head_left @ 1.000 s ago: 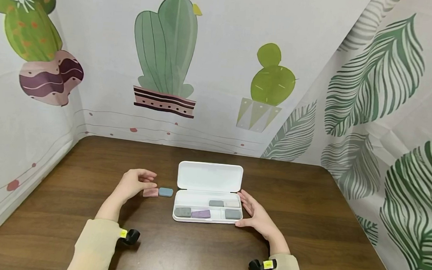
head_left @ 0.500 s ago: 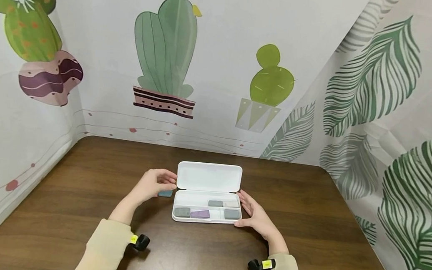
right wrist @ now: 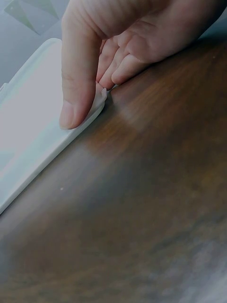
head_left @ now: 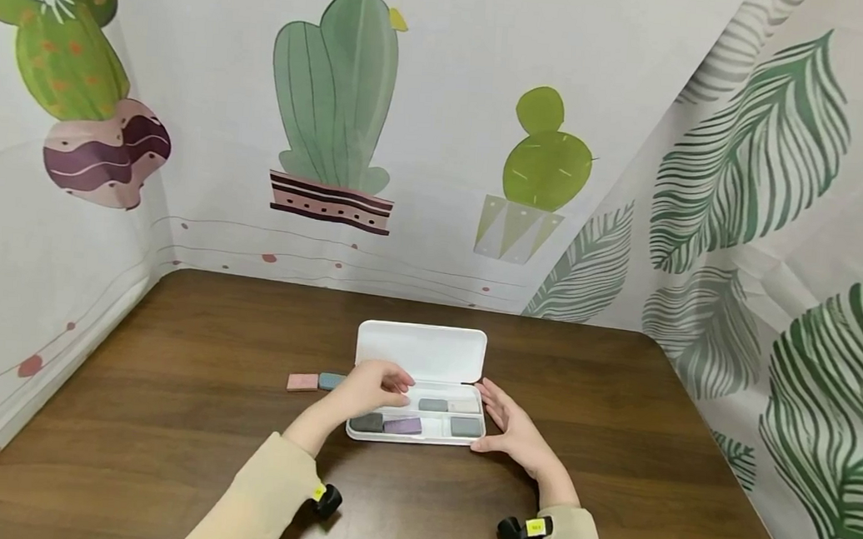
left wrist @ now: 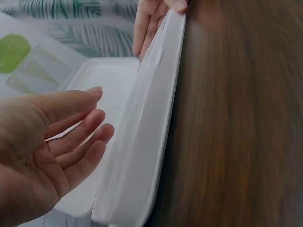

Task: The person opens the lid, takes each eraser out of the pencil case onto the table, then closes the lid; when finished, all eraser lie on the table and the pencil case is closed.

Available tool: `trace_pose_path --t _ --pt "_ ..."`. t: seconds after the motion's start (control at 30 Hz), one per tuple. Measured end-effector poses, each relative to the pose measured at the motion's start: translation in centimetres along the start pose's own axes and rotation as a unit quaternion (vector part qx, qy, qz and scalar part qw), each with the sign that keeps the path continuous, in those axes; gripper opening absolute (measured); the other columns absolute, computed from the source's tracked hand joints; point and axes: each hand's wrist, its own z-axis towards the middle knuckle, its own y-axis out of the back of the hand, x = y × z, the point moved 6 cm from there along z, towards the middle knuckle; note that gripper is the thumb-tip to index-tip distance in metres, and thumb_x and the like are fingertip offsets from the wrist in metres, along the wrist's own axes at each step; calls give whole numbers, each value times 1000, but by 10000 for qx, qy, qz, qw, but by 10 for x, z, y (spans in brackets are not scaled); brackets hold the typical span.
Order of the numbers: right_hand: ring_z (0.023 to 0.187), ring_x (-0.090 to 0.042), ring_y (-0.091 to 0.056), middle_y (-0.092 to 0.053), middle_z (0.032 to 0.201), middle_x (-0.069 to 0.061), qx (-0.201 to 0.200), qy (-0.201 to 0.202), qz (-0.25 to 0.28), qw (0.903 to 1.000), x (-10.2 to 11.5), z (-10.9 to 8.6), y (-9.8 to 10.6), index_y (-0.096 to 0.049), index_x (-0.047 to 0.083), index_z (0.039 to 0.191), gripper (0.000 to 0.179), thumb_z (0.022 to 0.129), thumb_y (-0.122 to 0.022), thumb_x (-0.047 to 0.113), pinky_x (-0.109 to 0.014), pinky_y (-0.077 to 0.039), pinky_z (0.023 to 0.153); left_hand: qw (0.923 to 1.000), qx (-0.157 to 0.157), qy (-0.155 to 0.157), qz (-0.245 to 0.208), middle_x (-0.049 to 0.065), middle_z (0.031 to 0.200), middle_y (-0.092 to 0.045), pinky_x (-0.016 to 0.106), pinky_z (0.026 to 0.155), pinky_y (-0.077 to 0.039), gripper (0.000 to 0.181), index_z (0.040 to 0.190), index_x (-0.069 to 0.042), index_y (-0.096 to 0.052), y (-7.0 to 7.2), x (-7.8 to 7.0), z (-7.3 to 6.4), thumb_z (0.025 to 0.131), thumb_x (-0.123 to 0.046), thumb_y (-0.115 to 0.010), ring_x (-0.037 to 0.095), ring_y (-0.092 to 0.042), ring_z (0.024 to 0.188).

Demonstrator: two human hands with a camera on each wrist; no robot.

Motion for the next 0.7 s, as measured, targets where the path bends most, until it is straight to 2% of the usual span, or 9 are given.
trace_pose_path --t 0.13,0.33,0.7 --pt "147 -39 -22 -27 157 -26 3 -7 26 10000 -1 0 0 -17 -5 153 105 71 -83 -2 -6 -28 106 9996 196 208 16 10 95 -72 28 77 -55 25 107 2 -70 -11 -6 7 85 -9 -74 20 -68 88" --pt "147 -39 -22 -27 157 -25 19 -22 10 10000 -2 1 -1 -17 -4 153 105 71 -82 -2 -7 -28 107 9989 389 207 125 12 95 -73 29 80 -55 27 110 4 -69 -25 -9 15 85 -6 -72 25 -70 90" --pt "147 -39 -23 -28 156 -26 6 -13 2 10000 0 0 -1 -17 -5 153 105 71 -82 -2 -7 -28 107 9968 405 454 527 13 98 -74 36 86 -54 25 108 3 -71 -36 -15 20 85 -6 -72 26 -69 94"
